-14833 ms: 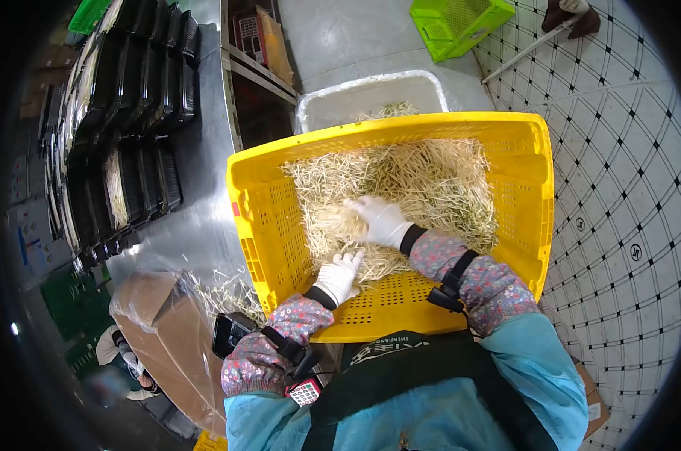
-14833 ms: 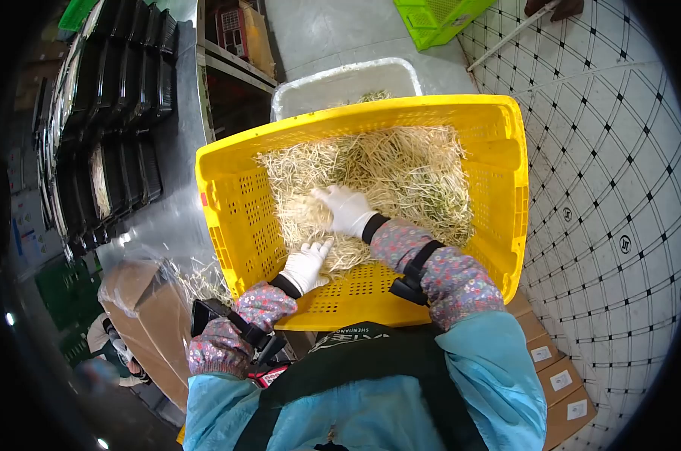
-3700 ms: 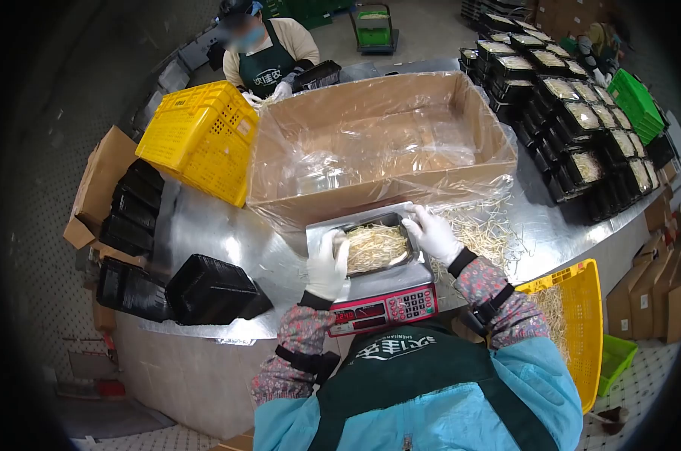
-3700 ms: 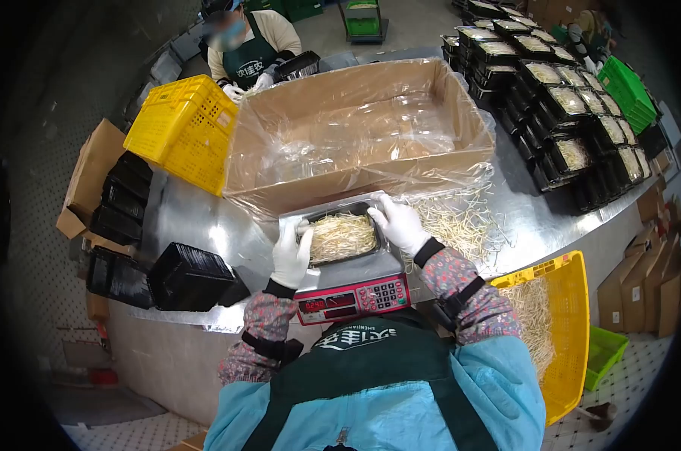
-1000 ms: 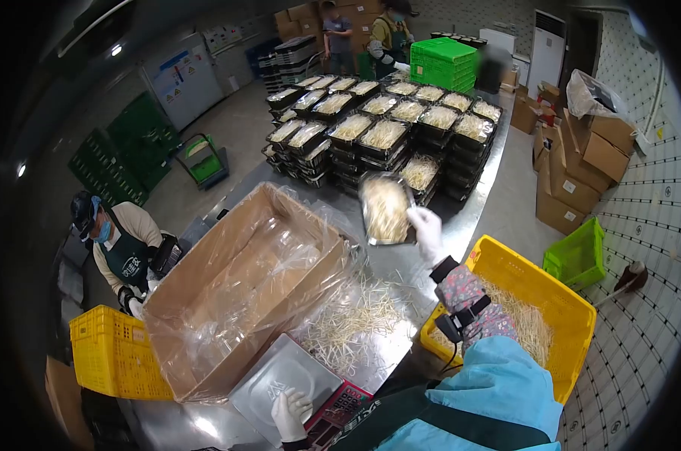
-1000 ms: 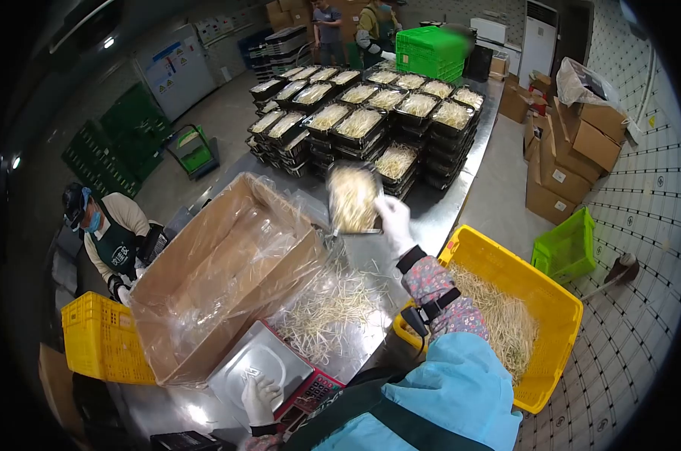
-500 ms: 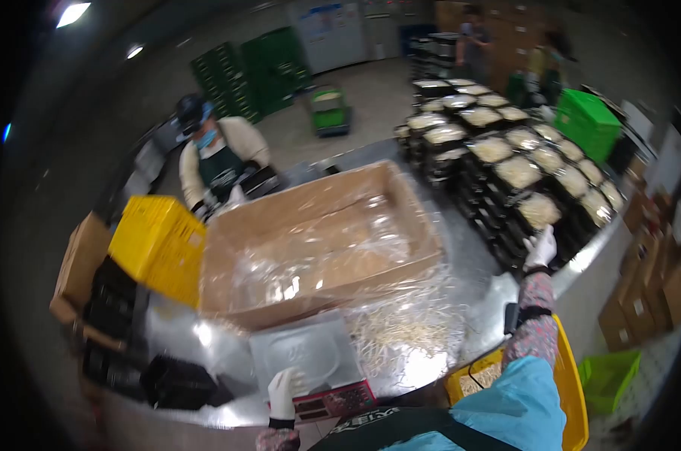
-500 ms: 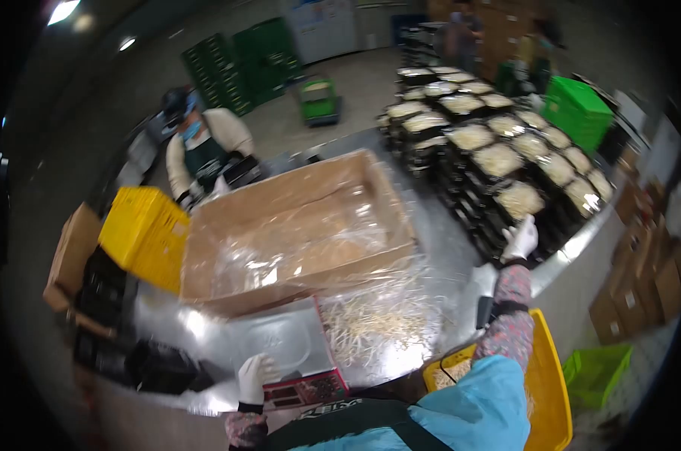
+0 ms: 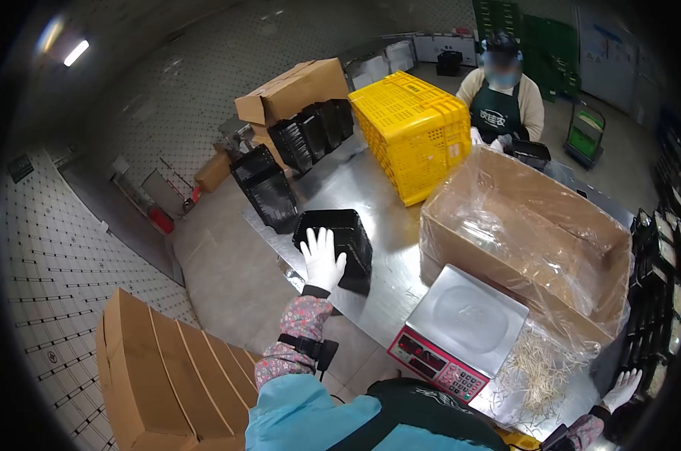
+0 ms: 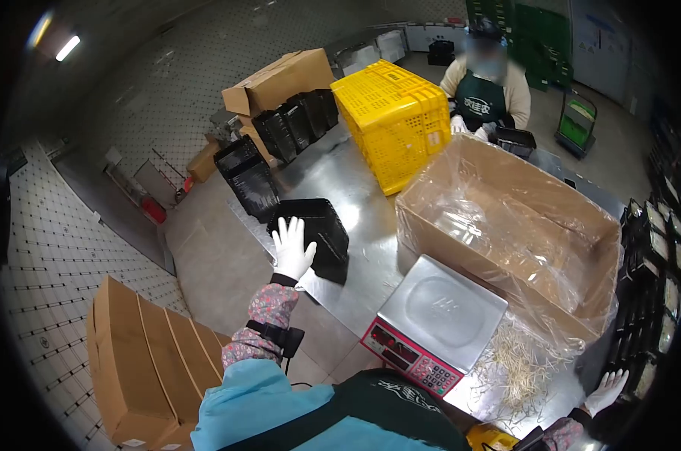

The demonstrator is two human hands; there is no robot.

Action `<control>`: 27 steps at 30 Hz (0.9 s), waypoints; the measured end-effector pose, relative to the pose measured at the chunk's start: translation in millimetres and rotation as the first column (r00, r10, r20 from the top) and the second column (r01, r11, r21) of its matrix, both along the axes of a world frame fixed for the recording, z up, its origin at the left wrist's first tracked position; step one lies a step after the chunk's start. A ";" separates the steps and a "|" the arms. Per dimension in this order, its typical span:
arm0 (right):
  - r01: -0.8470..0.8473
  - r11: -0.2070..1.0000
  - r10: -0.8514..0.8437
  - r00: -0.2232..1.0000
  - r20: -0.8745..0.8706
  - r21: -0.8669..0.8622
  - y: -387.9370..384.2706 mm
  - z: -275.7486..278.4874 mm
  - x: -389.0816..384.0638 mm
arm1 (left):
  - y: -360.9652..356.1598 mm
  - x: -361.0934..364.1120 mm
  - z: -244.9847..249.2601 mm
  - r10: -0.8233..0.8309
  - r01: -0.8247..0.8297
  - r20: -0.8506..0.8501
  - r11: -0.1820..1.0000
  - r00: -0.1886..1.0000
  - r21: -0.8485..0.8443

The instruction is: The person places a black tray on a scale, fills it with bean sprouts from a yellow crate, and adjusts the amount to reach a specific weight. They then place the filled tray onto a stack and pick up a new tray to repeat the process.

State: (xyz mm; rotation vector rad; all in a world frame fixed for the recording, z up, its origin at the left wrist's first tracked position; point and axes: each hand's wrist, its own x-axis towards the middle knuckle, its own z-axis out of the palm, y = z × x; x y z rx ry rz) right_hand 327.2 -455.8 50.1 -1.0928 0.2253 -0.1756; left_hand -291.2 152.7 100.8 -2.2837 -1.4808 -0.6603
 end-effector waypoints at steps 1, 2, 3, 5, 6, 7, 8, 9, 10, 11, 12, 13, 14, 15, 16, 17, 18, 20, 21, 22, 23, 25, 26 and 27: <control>-0.020 1.000 0.021 0.999 0.033 -0.016 19.9 19.5 -18.9 | 20.7 -15.1 -3.8 -0.060 0.057 -0.018 0.990 0.998 -0.128; -0.044 0.998 0.046 0.998 0.052 -0.038 30.1 25.5 -26.9 | 38.6 -28.0 -3.8 -0.124 0.113 -0.027 0.960 0.992 -0.256; -0.074 0.995 0.080 0.992 0.096 -0.063 35.5 19.6 -29.0 | 43.8 -26.3 9.8 -0.154 0.137 -0.033 0.945 0.988 -0.298; -0.120 0.990 0.129 0.983 0.130 -0.077 54.2 14.8 -43.1 | 60.3 -20.7 9.9 -0.261 0.232 -0.079 0.935 0.962 -0.268; -0.142 0.987 0.149 0.982 0.119 -0.069 70.0 14.8 -55.3 | 64.0 -14.4 5.6 -0.306 0.282 -0.056 0.925 0.950 -0.254; -0.166 0.984 0.171 0.979 0.110 -0.061 88.3 16.0 -67.9 | 68.1 -8.3 -0.9 -0.312 0.298 -0.021 0.925 0.950 -0.237; -0.173 0.984 0.176 0.979 0.101 -0.033 110.5 19.6 -83.6 | 73.0 -3.7 -5.6 -0.318 0.313 0.013 0.924 0.948 -0.219; -0.202 0.978 0.207 0.974 0.096 -0.060 130.3 21.8 -99.6 | 74.2 -1.4 -0.3 -0.314 0.319 0.057 0.926 0.948 -0.203; -0.230 0.969 0.238 0.967 0.089 -0.087 149.4 25.2 -117.5 | 78.1 -0.4 9.0 -0.278 0.282 0.054 0.922 0.959 -0.265; -0.224 0.961 0.247 0.959 0.137 -0.163 173.4 36.4 -145.3 | 85.8 -1.3 12.9 -0.251 0.256 0.055 0.921 0.966 -0.295; -0.245 0.949 0.276 0.950 0.148 -0.199 184.6 37.2 -156.4 | 92.4 -3.0 18.5 -0.227 0.232 0.054 0.916 0.972 -0.327; -0.260 0.937 0.300 0.941 0.155 -0.234 192.2 36.3 -166.7 | 98.9 -4.7 26.9 -0.204 0.202 0.035 0.900 0.978 -0.386; -0.270 0.925 0.319 0.934 0.161 -0.266 199.4 36.0 -178.7 | 104.5 -8.5 28.4 -0.225 0.227 0.051 0.896 0.973 -0.382; -0.251 0.929 0.307 0.934 0.184 -0.272 210.3 42.0 -195.6 | 109.4 -11.9 28.5 -0.248 0.255 0.068 0.890 0.966 -0.378; -0.264 0.920 0.321 0.931 0.174 -0.289 208.2 38.8 -202.8 | 112.8 -13.7 29.3 -0.273 0.285 0.087 0.883 0.958 -0.374; -0.276 0.911 0.337 0.927 0.166 -0.307 204.1 36.8 -208.6 | 110.4 -15.9 36.1 -0.289 0.301 0.093 0.860 0.953 -0.412; -0.290 0.900 0.355 0.922 0.158 -0.327 200.8 36.8 -213.4 | 106.4 -17.9 42.5 -0.303 0.293 0.051 0.848 0.952 -0.442; -0.266 0.916 0.325 0.931 0.166 -0.302 198.1 39.6 -225.6 | 108.4 -26.2 29.3 -0.394 0.385 0.061 0.838 0.917 -0.387; -0.253 0.924 0.309 0.936 0.170 -0.287 196.7 41.5 -231.6 | 107.7 -29.9 24.7 -0.435 0.446 0.113 0.826 0.893 -0.344; -0.233 0.930 0.287 0.944 0.163 -0.286 193.0 42.7 -235.1 | 111.0 -33.7 11.8 -0.541 0.591 0.259 0.784 0.800 -0.190; -0.212 0.935 0.264 0.952 0.157 -0.286 187.4 44.4 -237.3 | 111.3 -34.8 11.3 -0.544 0.603 0.288 0.777 0.788 -0.182; -0.202 0.935 0.255 0.954 0.157 -0.293 176.5 47.5 -241.6 | 107.9 -35.0 10.4 -0.524 0.600 0.332 0.776 0.785 -0.194; -0.212 0.932 0.268 0.949 0.164 -0.295 174.1 47.7 -243.4 | 106.2 -34.2 13.9 -0.502 0.586 0.344 0.783 0.794 -0.210; -0.224 0.928 0.283 0.944 0.171 -0.296 171.7 46.7 -244.8 | 104.8 -33.6 16.7 -0.479 0.570 0.354 0.790 0.803 -0.227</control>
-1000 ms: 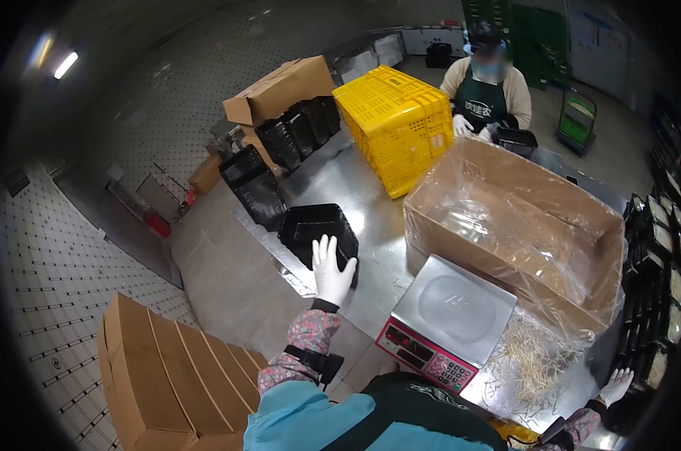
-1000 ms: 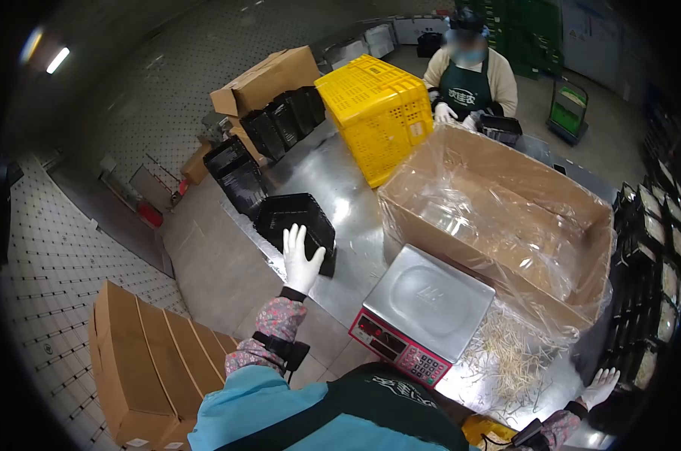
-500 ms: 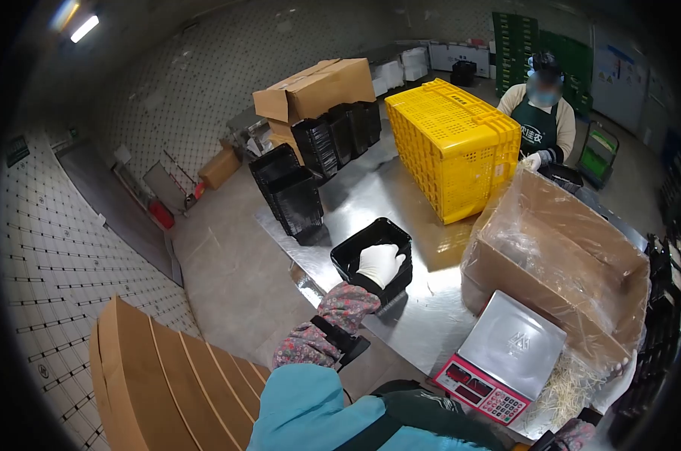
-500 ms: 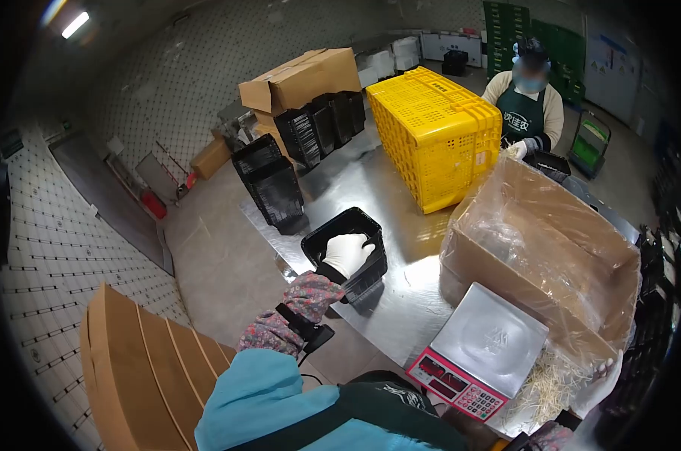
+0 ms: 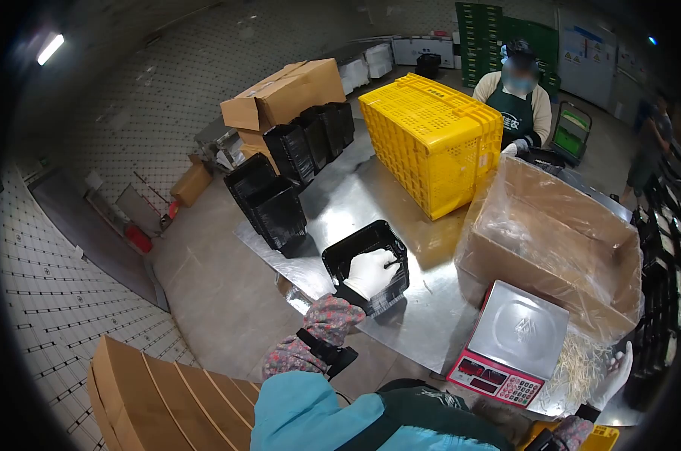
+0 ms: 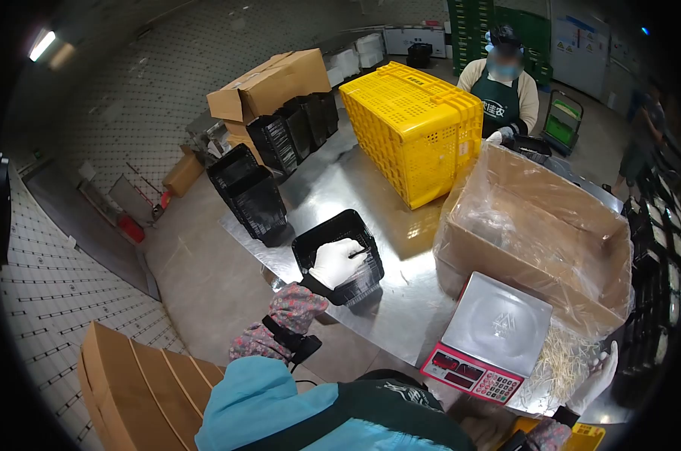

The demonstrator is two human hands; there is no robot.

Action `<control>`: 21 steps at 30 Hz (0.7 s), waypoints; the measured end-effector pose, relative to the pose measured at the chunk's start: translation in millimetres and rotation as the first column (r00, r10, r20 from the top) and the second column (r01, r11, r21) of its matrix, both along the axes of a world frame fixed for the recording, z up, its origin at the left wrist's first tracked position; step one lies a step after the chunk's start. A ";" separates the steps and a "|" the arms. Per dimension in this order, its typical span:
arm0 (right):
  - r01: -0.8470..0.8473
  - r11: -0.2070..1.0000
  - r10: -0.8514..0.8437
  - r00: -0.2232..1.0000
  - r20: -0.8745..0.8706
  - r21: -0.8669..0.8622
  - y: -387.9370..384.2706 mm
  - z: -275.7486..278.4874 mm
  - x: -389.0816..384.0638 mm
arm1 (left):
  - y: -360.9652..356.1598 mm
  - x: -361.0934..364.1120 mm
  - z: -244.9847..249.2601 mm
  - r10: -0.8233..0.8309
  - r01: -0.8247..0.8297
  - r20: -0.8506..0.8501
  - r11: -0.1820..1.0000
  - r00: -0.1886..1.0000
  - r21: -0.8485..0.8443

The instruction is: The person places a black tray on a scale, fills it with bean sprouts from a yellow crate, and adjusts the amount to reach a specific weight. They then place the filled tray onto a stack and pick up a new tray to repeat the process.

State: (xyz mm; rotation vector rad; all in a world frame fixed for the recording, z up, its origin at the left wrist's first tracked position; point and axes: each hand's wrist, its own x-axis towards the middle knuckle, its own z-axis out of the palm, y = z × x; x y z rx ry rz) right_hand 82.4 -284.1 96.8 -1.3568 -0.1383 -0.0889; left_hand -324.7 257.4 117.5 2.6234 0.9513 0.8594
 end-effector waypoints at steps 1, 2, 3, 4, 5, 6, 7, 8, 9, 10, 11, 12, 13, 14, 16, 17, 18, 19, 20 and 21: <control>-0.002 1.000 0.002 1.000 0.008 0.000 -2.3 -3.5 0.5 | -1.0 0.9 1.9 0.004 -0.004 0.003 1.000 1.000 0.031; -0.005 1.000 0.005 1.000 0.017 0.001 -3.7 -7.9 1.7 | -2.4 2.6 4.3 0.009 -0.009 0.007 0.998 1.000 0.063; -0.007 1.000 0.007 1.000 0.027 0.003 -6.7 -11.5 2.8 | -5.0 5.0 6.6 0.013 -0.014 0.012 0.995 1.000 0.095; -0.024 1.000 0.024 1.000 0.020 -0.001 -11.8 -14.3 3.0 | -7.3 5.7 9.2 0.024 -0.027 0.033 0.993 0.999 0.112; -0.036 0.999 0.036 0.999 0.021 -0.001 -15.8 -12.8 0.2 | -9.7 5.6 13.4 0.038 -0.042 0.038 0.992 0.999 0.121; -0.044 0.999 0.044 0.999 0.020 -0.003 -19.9 -10.2 -3.5 | -11.3 6.6 18.4 0.025 -0.044 0.085 0.974 0.996 0.220; -0.052 0.999 0.052 0.998 0.018 -0.006 -26.5 -8.8 -5.7 | -13.8 8.2 23.6 0.008 -0.049 0.130 0.948 0.992 0.315; -0.012 1.000 0.012 1.000 0.014 -0.024 -34.4 -8.2 -7.2 | -19.7 10.4 30.6 -0.021 -0.049 0.187 0.932 0.982 0.360; 0.002 1.000 -0.002 1.000 -0.007 -0.014 -44.0 -6.1 -9.7 | -26.6 13.7 35.2 -0.010 -0.079 0.207 0.904 0.978 0.420; 0.016 1.000 -0.016 0.999 -0.030 -0.003 -53.9 -3.6 -14.3 | -36.1 19.5 41.0 -0.059 -0.048 0.223 0.895 0.973 0.444; 0.031 1.000 -0.030 0.998 -0.055 0.006 -64.8 -2.5 -19.3 | -50.3 26.6 52.3 -0.108 -0.016 0.238 0.884 0.965 0.467; 0.042 0.999 -0.041 0.998 -0.056 0.022 -79.3 -4.7 -19.9 | -64.0 37.0 59.0 -0.178 0.053 0.227 0.882 0.957 0.469; 0.077 0.997 -0.076 0.995 -0.067 0.011 -91.6 -6.6 -21.7 | -79.1 49.0 63.9 -0.244 0.118 0.213 0.872 0.946 0.474; 0.112 0.994 -0.112 0.991 -0.077 0.001 -100.7 -4.5 -26.6 | -94.7 63.5 62.8 -0.327 0.199 0.217 0.865 0.920 0.461; 0.136 0.991 -0.136 0.985 -0.108 -0.010 -132.7 -17.6 -25.6 | -126.9 95.5 53.5 -0.493 0.382 0.214 0.830 0.843 0.406; 0.142 0.990 -0.143 0.984 -0.105 -0.020 -144.3 -21.5 -27.9 | -145.7 110.7 45.5 -0.574 0.483 0.210 0.798 0.791 0.361; 0.149 0.988 -0.151 0.983 -0.103 -0.031 -156.5 -24.6 -31.3 | -165.0 126.3 35.5 -0.620 0.537 0.189 0.768 0.762 0.349; 0.159 0.986 -0.163 0.981 -0.101 -0.043 -169.8 -27.7 -36.4 | -184.2 140.4 25.6 -0.665 0.592 0.170 0.733 0.727 0.335; 0.164 0.986 -0.167 0.981 -0.102 -0.041 -176.1 -23.8 -46.0 | -203.0 151.8 20.2 -0.696 0.646 0.132 0.709 0.706 0.283; 0.165 0.985 -0.170 0.980 -0.105 -0.050 -186.3 -24.4 -50.8 | -218.9 163.8 15.1 -0.722 0.682 0.131 0.687 0.679 0.249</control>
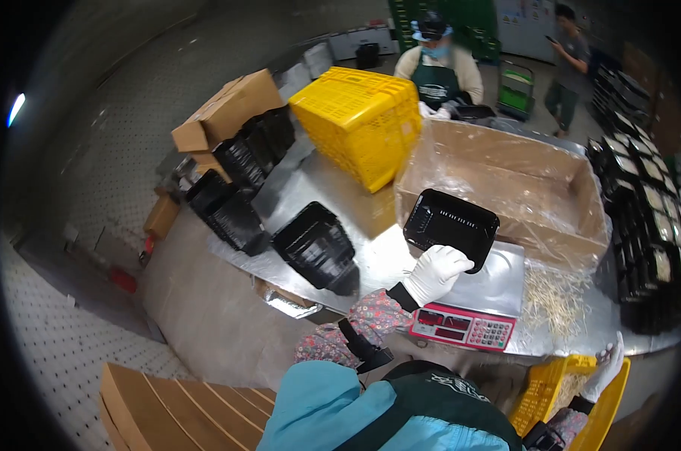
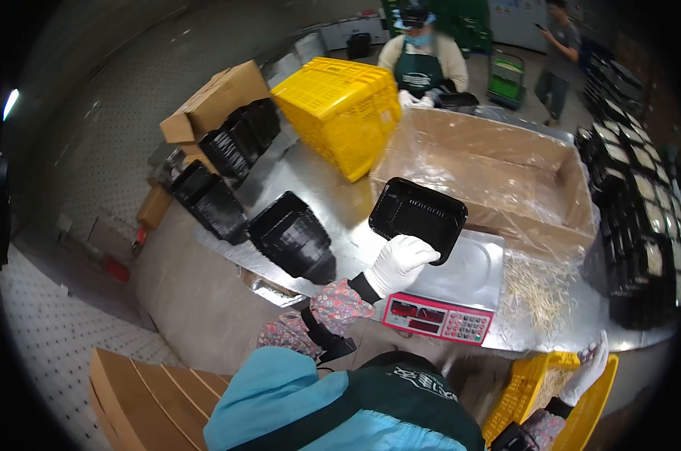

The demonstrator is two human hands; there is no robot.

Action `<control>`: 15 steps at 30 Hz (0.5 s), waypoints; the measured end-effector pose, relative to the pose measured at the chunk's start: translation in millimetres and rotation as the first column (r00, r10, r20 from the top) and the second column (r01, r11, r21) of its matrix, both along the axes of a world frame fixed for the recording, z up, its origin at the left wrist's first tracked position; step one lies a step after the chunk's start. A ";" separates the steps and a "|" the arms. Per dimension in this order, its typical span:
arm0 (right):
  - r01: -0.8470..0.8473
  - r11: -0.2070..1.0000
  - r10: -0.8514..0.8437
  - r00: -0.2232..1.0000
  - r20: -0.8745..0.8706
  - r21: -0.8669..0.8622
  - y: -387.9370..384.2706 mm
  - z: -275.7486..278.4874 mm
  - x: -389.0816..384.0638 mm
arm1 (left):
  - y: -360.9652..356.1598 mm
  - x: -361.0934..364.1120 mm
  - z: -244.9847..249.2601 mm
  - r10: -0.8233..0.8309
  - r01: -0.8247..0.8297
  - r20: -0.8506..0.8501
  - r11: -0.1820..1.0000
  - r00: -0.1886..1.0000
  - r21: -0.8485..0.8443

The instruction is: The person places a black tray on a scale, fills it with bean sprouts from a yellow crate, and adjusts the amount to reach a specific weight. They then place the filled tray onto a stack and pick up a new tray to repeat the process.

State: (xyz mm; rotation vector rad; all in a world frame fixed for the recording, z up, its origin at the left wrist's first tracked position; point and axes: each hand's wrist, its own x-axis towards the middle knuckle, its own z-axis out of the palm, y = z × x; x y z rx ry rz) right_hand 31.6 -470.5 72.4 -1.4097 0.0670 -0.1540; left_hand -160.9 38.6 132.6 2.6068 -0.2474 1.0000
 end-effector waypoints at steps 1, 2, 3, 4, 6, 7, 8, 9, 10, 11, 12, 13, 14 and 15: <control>0.025 1.000 -0.025 1.000 -0.004 -0.015 -14.1 -0.2 -6.0 | -12.0 11.2 -4.0 0.002 -0.002 0.039 1.000 0.999 0.009; 0.084 0.993 -0.084 0.996 -0.001 -0.081 -20.6 8.4 -15.2 | -22.5 22.7 -9.1 -0.018 0.018 0.074 1.000 0.997 0.006; 0.110 0.994 -0.109 0.993 0.037 -0.028 -29.7 12.7 -25.4 | -27.3 33.3 -14.0 -0.029 0.033 0.077 0.999 0.997 -0.044; 0.139 0.982 -0.135 0.990 0.040 -0.126 -33.6 33.9 -41.1 | -30.0 47.6 -20.2 -0.064 0.076 0.110 0.991 0.992 -0.111; 0.188 0.976 -0.180 0.981 0.075 -0.108 -60.7 40.0 -61.6 | -44.9 60.7 -16.7 -0.030 0.041 0.075 0.987 0.997 -0.153; 0.256 0.953 -0.250 0.967 0.057 -0.161 -70.9 44.4 -72.6 | -55.7 69.2 -17.6 -0.065 0.082 0.091 0.977 0.994 -0.197; 0.287 0.943 -0.277 0.957 0.082 -0.168 -94.5 35.0 -82.2 | -69.7 77.6 -22.5 -0.089 0.105 0.078 0.967 0.993 -0.231; 0.333 0.929 -0.326 0.943 0.070 -0.158 -110.6 33.0 -93.9 | -86.0 87.8 -30.4 -0.139 0.147 0.056 0.969 0.989 -0.198; 0.376 0.915 -0.371 0.927 0.060 -0.149 -123.1 32.9 -105.3 | -103.8 99.9 -38.8 -0.183 0.186 0.036 0.968 0.982 -0.166; 0.400 0.907 -0.400 0.916 0.027 -0.131 -134.8 41.3 -105.0 | -122.2 119.4 -41.3 -0.276 0.265 -0.033 0.946 0.961 -0.188; 0.434 0.896 -0.434 0.901 0.020 -0.089 -148.3 35.0 -115.7 | -145.0 134.1 -53.7 -0.369 0.355 -0.053 0.918 0.928 -0.178; 0.458 0.887 -0.457 0.889 0.030 -0.067 -159.6 29.9 -126.0 | -167.6 147.6 -63.9 -0.428 0.409 -0.095 0.897 0.899 -0.170; 0.495 0.865 -0.496 0.868 0.016 -0.082 -165.7 31.4 -137.0 | -189.8 160.6 -76.5 -0.480 0.458 -0.137 0.874 0.867 -0.161; 0.520 0.849 -0.521 0.853 0.019 -0.095 -176.0 28.1 -147.3 | -208.8 175.2 -94.5 -0.486 0.468 -0.167 0.873 0.858 -0.140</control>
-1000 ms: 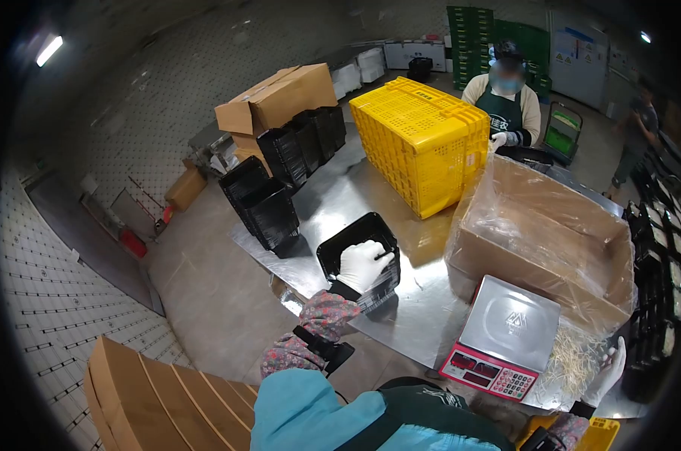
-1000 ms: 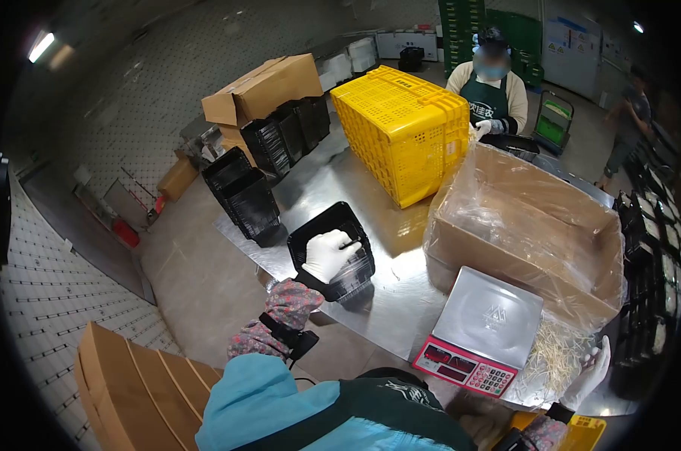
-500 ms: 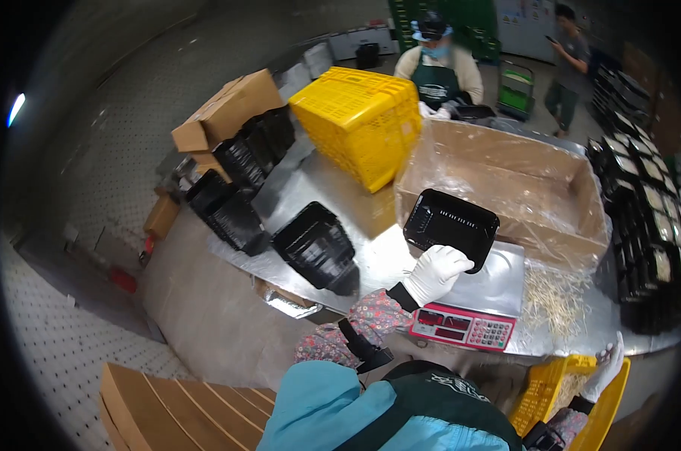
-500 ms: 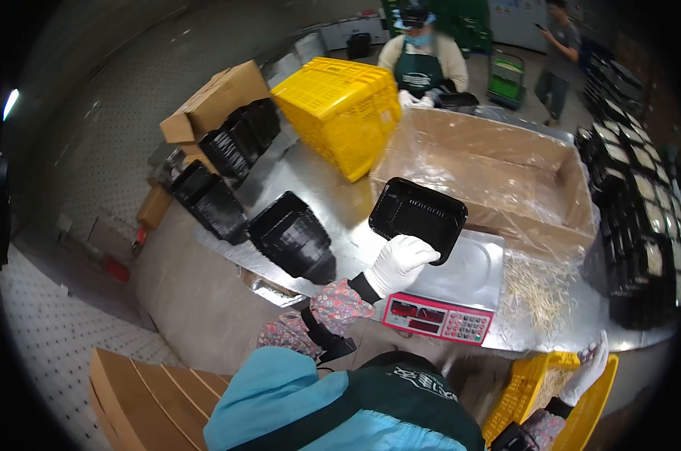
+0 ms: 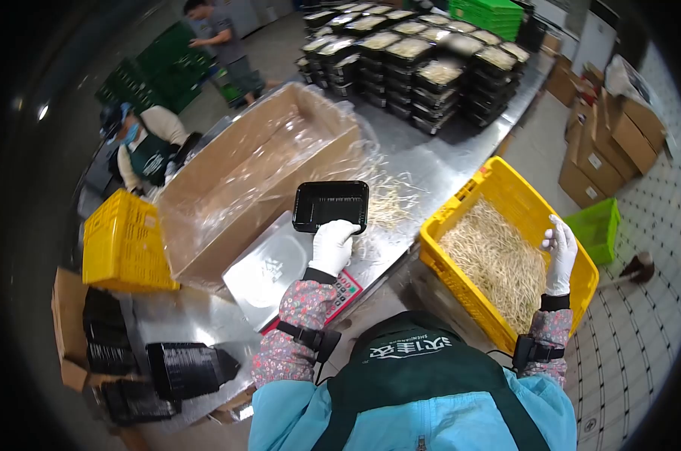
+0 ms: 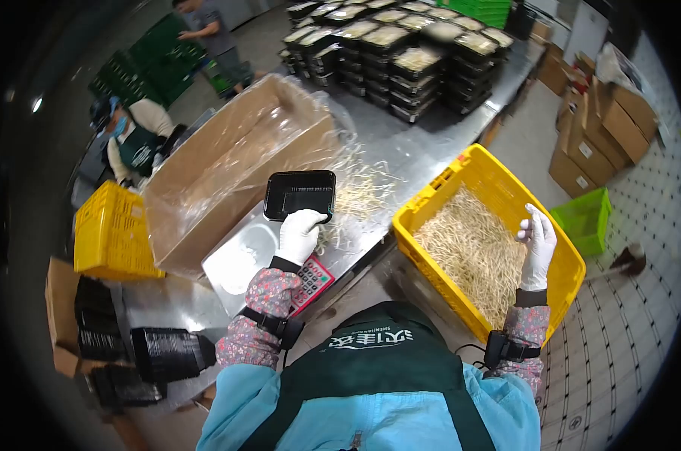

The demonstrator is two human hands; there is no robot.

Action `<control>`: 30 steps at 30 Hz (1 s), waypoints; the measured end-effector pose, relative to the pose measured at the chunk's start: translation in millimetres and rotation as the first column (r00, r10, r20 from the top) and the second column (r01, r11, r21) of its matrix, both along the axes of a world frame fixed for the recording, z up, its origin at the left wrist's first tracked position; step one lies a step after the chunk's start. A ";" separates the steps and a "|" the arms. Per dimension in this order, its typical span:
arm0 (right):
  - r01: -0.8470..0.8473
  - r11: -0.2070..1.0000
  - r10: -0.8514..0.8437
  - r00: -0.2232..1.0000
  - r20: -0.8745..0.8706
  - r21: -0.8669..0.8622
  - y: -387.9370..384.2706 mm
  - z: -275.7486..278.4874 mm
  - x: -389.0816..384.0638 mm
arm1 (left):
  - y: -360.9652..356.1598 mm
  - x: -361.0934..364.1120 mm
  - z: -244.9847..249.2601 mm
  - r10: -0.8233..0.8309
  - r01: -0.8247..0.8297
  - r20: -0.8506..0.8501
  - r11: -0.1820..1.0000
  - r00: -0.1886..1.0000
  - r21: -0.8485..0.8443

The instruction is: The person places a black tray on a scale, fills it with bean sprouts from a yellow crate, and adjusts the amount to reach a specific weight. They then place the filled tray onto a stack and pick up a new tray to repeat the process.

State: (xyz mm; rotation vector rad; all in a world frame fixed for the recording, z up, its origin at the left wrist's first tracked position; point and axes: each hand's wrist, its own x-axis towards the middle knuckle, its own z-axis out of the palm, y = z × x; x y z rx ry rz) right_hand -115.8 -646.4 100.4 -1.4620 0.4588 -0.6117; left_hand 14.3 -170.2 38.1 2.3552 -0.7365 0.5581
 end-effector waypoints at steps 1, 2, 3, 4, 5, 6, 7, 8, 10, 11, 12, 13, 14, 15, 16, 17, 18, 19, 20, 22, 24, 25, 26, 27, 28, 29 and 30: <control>0.030 1.000 -0.030 1.000 -0.004 -0.011 -9.7 -4.4 -10.3 | -13.1 14.5 -18.6 -0.005 0.005 -0.005 1.000 1.000 0.027; 0.054 0.998 -0.054 0.998 -0.016 -0.018 -16.5 -5.7 -21.1 | -21.4 30.9 -38.4 -0.014 0.014 -0.007 0.998 1.000 0.053; 0.076 0.996 -0.078 0.995 -0.061 -0.035 -24.9 13.2 -23.6 | -30.2 50.2 -46.8 -0.022 0.025 -0.042 0.997 0.999 0.072; 0.106 0.992 -0.110 0.992 -0.054 -0.064 -36.3 4.9 -37.0 | -33.6 64.4 -67.0 0.010 0.003 -0.093 0.990 0.996 0.142; 0.136 0.988 -0.141 0.988 -0.062 -0.077 -45.7 0.9 -49.9 | -35.1 76.2 -81.7 0.039 -0.008 -0.143 0.977 0.989 0.212; 0.186 0.980 -0.191 0.980 -0.061 -0.070 -55.2 -5.7 -63.9 | -35.4 84.5 -83.5 0.031 0.019 -0.180 0.963 0.983 0.271; 0.234 0.970 -0.238 0.969 -0.065 -0.062 -64.5 -14.1 -77.7 | -39.6 88.0 -82.9 0.028 0.046 -0.217 0.942 0.976 0.331; 0.275 0.960 -0.278 0.958 -0.070 -0.053 -73.0 -22.6 -91.0 | -49.7 81.8 -78.9 0.040 0.004 -0.106 0.920 0.994 0.392; 0.345 0.938 -0.346 0.929 -0.129 -0.032 -88.7 -27.3 -103.4 | -71.6 72.1 -49.0 0.036 0.005 -0.091 0.906 0.995 0.423; 0.388 0.921 -0.386 0.911 -0.146 -0.014 -92.0 -34.3 -108.7 | -83.0 71.2 -34.5 0.016 0.053 -0.167 0.914 0.986 0.402; 0.406 0.914 -0.401 0.901 -0.165 -0.004 -96.4 -44.0 -111.0 | -94.9 70.1 -28.7 -0.112 0.149 -0.140 0.948 0.984 0.282; 0.417 0.909 -0.409 0.894 -0.184 0.004 -101.7 -55.0 -110.7 | -112.5 65.4 -23.0 -0.236 0.260 -0.178 0.957 0.955 0.129; 0.414 0.910 -0.406 0.893 -0.193 0.001 -105.7 -67.3 -105.2 | -128.9 60.5 -31.5 -0.300 0.312 -0.216 0.950 0.929 0.026; 0.409 0.912 -0.401 0.893 -0.203 -0.002 -109.2 -79.7 -97.7 | -144.6 54.3 -40.0 -0.362 0.354 -0.250 0.932 0.898 -0.079; 0.405 0.912 -0.404 0.861 -0.308 -0.065 -114.3 -89.5 -89.8 | -163.2 47.7 -44.5 -0.415 0.384 -0.326 0.910 0.850 -0.157; 0.390 0.913 -0.406 0.852 -0.331 -0.116 -121.7 -106.4 -79.4 | -178.4 45.5 -52.8 -0.468 0.456 -0.238 0.883 0.851 -0.107; 0.365 0.909 -0.415 0.839 -0.351 -0.200 -131.7 -129.8 -71.9 | -194.1 42.5 -52.8 -0.511 0.503 -0.242 0.859 0.825 -0.099; 0.334 0.899 -0.424 0.825 -0.373 -0.283 -140.2 -153.4 -65.0 | -208.1 41.9 -53.5 -0.552 0.547 -0.245 0.832 0.797 -0.092; 0.267 0.886 -0.436 0.761 -0.481 -0.380 -147.2 -172.6 -58.5 | -218.2 44.1 -62.2 -0.579 0.585 -0.267 0.808 0.770 -0.064; 0.108 0.895 -0.408 0.588 -0.698 -0.432 -152.8 -184.8 -39.6 | -228.1 40.0 -76.4 -0.588 0.622 -0.242 0.777 0.772 0.097; -0.065 0.886 -0.388 0.437 -0.812 -0.459 -162.9 -221.1 -22.5 | -230.3 41.4 -80.2 -0.572 0.619 -0.274 0.774 0.773 0.131; -0.125 0.891 -0.383 0.311 -0.870 -0.436 -164.5 -231.4 -11.1 | -231.3 43.1 -78.4 -0.570 0.623 -0.289 0.769 0.769 0.140; -0.134 0.928 -0.321 0.191 -0.928 -0.348 -170.4 -237.8 -3.1 | -231.0 43.6 -77.9 -0.575 0.633 -0.304 0.761 0.760 0.143; -0.123 0.948 -0.271 0.165 -0.948 -0.292 -180.4 -249.2 0.3 | -231.8 44.3 -77.9 -0.576 0.639 -0.317 0.755 0.753 0.145; -0.088 0.954 -0.271 0.168 -0.948 -0.288 -190.0 -260.5 -0.8 | -232.6 44.5 -78.0 -0.567 0.637 -0.326 0.752 0.756 0.168; -0.048 0.959 -0.268 0.170 -0.948 -0.279 -196.2 -269.4 -3.9 | -233.9 46.0 -76.8 -0.570 0.648 -0.349 0.743 0.744 0.168; -0.055 0.959 -0.268 0.133 -0.954 -0.277 -203.2 -278.0 -7.3 | -233.8 46.6 -76.8 -0.578 0.655 -0.346 0.737 0.739 0.166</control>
